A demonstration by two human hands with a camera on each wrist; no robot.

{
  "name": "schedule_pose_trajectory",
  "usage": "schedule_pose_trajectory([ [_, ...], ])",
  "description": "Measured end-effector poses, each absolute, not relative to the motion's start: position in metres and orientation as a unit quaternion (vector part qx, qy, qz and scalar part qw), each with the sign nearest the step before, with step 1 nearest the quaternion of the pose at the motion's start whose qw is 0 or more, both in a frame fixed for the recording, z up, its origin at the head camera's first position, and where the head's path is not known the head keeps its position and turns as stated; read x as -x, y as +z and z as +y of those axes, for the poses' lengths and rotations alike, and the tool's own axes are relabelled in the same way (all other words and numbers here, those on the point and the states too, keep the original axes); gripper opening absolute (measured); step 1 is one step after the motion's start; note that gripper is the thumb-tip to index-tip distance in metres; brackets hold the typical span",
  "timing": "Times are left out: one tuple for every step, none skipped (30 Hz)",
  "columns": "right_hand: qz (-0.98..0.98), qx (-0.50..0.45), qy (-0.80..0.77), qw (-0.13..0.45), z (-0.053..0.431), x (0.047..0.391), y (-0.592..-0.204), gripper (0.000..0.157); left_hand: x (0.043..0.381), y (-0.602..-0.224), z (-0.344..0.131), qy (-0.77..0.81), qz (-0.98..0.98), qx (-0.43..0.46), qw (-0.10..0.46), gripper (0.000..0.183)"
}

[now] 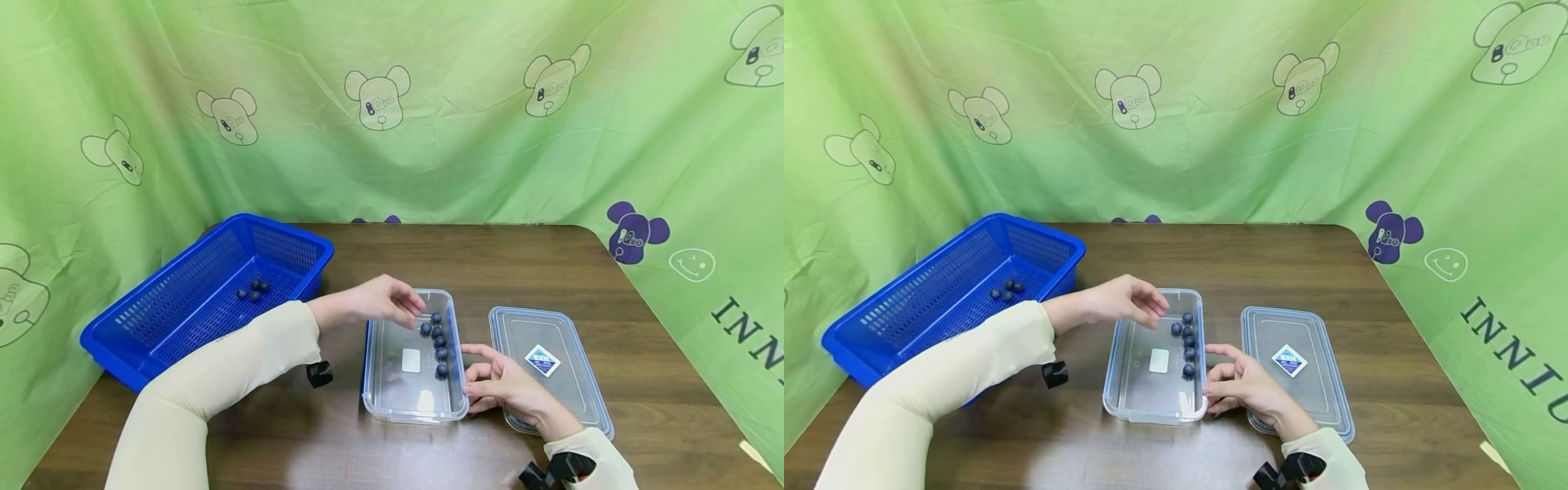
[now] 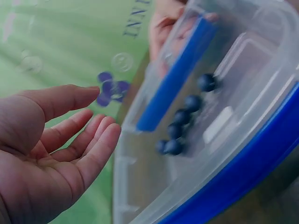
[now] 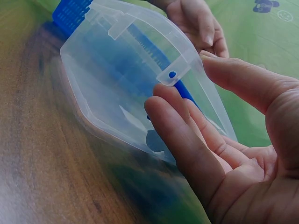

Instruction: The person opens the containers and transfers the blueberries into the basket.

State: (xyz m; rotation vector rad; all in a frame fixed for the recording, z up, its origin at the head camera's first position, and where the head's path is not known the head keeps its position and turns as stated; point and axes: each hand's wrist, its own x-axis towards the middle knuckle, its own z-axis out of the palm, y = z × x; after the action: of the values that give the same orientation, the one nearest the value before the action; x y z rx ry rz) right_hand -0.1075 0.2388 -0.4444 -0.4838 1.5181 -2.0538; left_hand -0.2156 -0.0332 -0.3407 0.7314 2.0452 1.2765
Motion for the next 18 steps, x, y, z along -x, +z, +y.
schedule_pose_trajectory([
  [0.562,0.18,-0.761,0.268,0.239,0.108,-0.445,0.059,0.213,-0.343,-0.029,0.482,0.769,-0.273,0.32,0.032],
  [0.563,0.18,-0.761,0.268,0.239,0.107,-0.445,0.059,0.211,-0.346,-0.026,0.481,0.764,-0.27,0.336,0.032],
  [0.563,0.181,-0.761,0.268,0.239,0.107,-0.445,0.059,0.208,-0.349,-0.022,0.479,0.76,-0.266,0.348,0.033],
  [0.563,0.181,-0.76,0.269,0.239,0.107,-0.445,0.058,0.206,-0.351,-0.019,0.479,0.755,-0.261,0.363,0.033],
  [0.563,0.181,-0.76,0.269,0.239,0.107,-0.445,0.058,0.203,-0.354,-0.015,0.482,0.749,-0.253,0.377,0.033],
  [0.563,0.181,-0.76,0.269,0.239,0.107,-0.445,0.058,0.201,-0.357,-0.012,0.484,0.744,-0.245,0.389,0.033],
  [0.562,0.181,-0.76,0.27,0.239,0.107,-0.445,0.058,0.199,-0.359,-0.01,0.487,0.739,-0.239,0.4,0.033],
  [0.562,0.181,-0.76,0.27,0.239,0.107,-0.445,0.057,0.198,-0.362,-0.007,0.484,0.739,-0.236,0.406,0.033],
  [0.562,0.181,-0.761,0.27,0.239,0.107,-0.445,0.057,0.196,-0.365,-0.004,0.479,0.742,-0.235,0.406,0.032],
  [0.561,0.182,-0.761,0.271,0.239,0.108,-0.445,0.057,0.196,-0.367,-0.002,0.473,0.746,-0.236,0.405,0.031],
  [0.561,0.182,-0.761,0.271,0.239,0.108,-0.445,0.057,0.195,-0.37,0.0,0.463,0.753,-0.24,0.4,0.03],
  [0.56,0.181,-0.761,0.271,0.239,0.108,-0.445,0.057,0.195,-0.372,0.002,0.451,0.762,-0.245,0.395,0.03],
  [0.56,0.181,-0.761,0.271,0.239,0.108,-0.445,0.057,0.195,-0.374,0.004,0.44,0.77,-0.248,0.39,0.029],
  [0.561,0.181,-0.761,0.271,0.239,0.108,-0.445,0.057,0.195,-0.376,0.006,0.427,0.778,-0.252,0.386,0.028],
  [0.561,0.181,-0.761,0.272,0.239,0.108,-0.445,0.056,0.195,-0.378,0.008,0.416,0.785,-0.254,0.382,0.028],
  [0.562,0.18,-0.761,0.272,0.239,0.108,-0.446,0.056,0.195,-0.38,0.01,0.407,0.79,-0.256,0.381,0.028],
  [0.562,0.18,-0.76,0.271,0.24,0.108,-0.446,0.056,0.195,-0.382,0.011,0.398,0.793,-0.257,0.384,0.028],
  [0.562,0.18,-0.76,0.271,0.24,0.108,-0.446,0.057,0.195,-0.384,0.013,0.391,0.795,-0.256,0.387,0.028],
])
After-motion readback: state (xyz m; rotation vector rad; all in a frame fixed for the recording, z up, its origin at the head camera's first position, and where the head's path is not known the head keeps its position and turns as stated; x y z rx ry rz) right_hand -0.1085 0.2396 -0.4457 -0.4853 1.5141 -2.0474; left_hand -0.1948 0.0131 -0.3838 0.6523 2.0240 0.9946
